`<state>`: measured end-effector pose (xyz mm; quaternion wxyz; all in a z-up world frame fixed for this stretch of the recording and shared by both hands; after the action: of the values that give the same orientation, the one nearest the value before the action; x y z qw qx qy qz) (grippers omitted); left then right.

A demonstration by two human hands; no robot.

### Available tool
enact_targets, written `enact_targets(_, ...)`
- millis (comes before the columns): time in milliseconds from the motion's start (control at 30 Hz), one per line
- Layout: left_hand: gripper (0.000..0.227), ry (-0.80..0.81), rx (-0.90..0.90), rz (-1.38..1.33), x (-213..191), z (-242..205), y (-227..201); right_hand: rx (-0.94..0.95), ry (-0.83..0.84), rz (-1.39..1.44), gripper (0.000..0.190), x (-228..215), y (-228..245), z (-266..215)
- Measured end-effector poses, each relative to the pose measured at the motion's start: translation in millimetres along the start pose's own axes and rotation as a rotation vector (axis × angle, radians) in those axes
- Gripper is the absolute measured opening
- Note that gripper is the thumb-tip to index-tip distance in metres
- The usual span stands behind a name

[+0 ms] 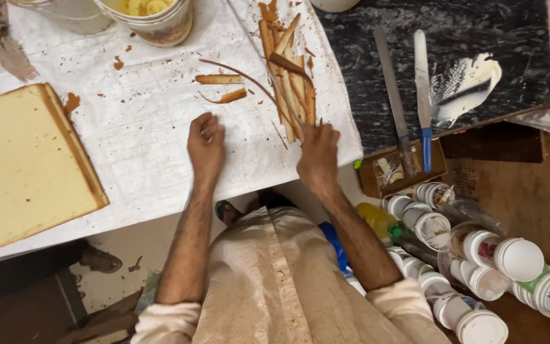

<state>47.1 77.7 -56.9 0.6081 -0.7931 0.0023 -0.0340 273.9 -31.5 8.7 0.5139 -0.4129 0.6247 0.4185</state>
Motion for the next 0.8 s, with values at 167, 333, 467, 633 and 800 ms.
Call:
enact_targets(167, 0.059, -0.112, 0.176, 0.297, 59, 27, 3, 0.174, 0.136, 0.542, 0.056, -26, -30, -1)
enact_targets(333, 0.106, -0.015, -0.023, 0.583, 152, 49, -18, 0.419, 0.143, 0.359, 0.024, -14, -90, -57)
enact_targets(467, 0.119, 0.038, -0.022, 0.752, 204, 60, -23, 0.365, -0.032, 0.245, 0.022, 17, -108, -85)
enact_targets(633, 0.083, -0.017, 0.113, 0.693, 180, 59, -7, 0.238, -0.289, 0.066, 0.038, 45, -117, -112)
enact_targets(800, 0.077, -0.109, 0.117, 0.685, 120, 65, -1, 0.293, -0.192, 0.109, 0.037, 64, -107, -127)
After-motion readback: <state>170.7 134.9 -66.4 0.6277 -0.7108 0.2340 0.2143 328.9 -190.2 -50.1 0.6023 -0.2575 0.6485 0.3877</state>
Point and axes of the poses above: each hand's wrist, its own z-axis towards the middle knuckle, its own x-axis out of the palm, y = z × x, the point moved 2 cm from there along z, towards the middle knuckle, and after that the axes turned 14 degrees about -z, right-handed, at the moved point
